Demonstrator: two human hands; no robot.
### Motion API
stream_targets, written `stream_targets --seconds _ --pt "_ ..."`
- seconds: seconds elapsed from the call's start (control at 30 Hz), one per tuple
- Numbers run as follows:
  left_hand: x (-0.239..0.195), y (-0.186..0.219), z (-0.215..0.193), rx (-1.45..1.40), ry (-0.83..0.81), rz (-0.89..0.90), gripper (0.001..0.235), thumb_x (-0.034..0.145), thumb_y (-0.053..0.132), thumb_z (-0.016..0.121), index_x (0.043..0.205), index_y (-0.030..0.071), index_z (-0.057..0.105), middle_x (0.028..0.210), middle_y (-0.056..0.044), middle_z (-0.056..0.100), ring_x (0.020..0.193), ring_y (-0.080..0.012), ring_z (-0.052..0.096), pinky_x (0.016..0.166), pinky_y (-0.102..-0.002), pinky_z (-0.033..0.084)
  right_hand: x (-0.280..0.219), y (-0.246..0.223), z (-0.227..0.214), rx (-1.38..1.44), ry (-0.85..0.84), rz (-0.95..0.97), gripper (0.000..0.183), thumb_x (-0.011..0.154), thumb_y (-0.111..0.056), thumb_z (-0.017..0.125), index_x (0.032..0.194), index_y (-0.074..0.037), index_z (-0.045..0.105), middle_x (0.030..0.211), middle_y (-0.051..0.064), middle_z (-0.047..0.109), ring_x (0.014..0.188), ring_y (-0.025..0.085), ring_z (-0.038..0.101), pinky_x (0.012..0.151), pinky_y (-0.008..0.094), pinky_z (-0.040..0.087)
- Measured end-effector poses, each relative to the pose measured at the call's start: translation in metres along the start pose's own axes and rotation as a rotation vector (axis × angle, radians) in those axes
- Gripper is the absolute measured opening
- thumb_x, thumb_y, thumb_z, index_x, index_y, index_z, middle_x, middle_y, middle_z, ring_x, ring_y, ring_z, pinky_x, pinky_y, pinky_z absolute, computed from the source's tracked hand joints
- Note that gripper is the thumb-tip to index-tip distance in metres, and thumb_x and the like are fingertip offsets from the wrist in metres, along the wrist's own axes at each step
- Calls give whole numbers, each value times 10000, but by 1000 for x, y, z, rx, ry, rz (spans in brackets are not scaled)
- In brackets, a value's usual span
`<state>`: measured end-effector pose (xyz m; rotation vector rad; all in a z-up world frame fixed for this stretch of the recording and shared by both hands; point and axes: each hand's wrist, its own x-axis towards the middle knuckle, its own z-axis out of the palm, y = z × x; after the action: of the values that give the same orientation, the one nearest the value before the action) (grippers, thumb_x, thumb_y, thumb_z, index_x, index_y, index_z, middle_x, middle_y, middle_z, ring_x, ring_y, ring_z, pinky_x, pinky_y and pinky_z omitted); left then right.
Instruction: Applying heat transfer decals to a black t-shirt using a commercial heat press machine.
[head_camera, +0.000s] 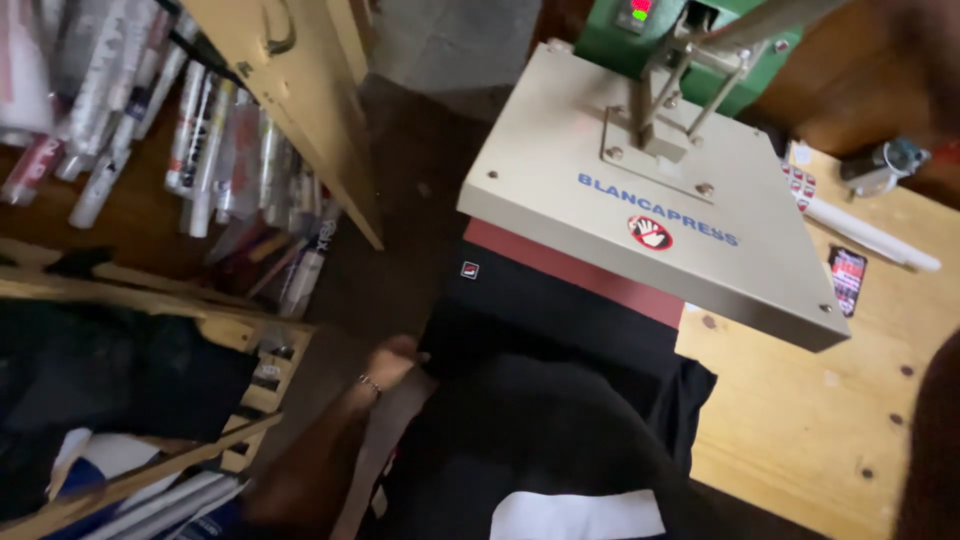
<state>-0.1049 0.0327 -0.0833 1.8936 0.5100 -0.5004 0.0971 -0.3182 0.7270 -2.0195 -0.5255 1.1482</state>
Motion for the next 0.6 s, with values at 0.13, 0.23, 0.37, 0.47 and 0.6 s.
stream_targets --seconds 0.13,0.23,0.37,0.47,0.6 --pt "7 -42 -3 -328 92 217 256 843 129 677 1078 59 747 1064 -133 753 986 -254 703 855 -386 564 5 116 25 137 9 45 387 892 -317 770 940 65 811 957 160 739 864 298 736 780 431 634" --pt "6 -41 3 -172 48 66 319 868 149 674 1181 89 673 1103 -129 715 1002 -266 671 838 -387 551 31 348 55 236 -5 74 382 893 -294 782 940 83 825 974 158 743 876 286 743 792 421 647" --pt "-14 6 -11 57 -121 -32 415 924 253 655 1321 146 602 1230 -95 674 1104 -259 644 917 -388 518 11 573 211 449 81 845 278 939 -243 687 1081 -33 803 945 114 815 844 296 793 673 423 666" --pt "-37 83 -12 36 -274 -177 470 966 335 601 1408 179 587 1362 -80 643 1210 -266 620 1012 -405 480 17 893 332 -395 136 -85 798 608 -188 944 1362 -145 687 934 66 826 854 248 757 804 503 495" --pt "9 -5 -10 233 -200 -43 554 876 302 690 1395 119 628 1349 -118 690 1226 -286 634 1044 -386 505 68 866 367 -66 378 597 641 822 -126 748 1389 -72 453 928 78 610 799 179 482 729 276 432"
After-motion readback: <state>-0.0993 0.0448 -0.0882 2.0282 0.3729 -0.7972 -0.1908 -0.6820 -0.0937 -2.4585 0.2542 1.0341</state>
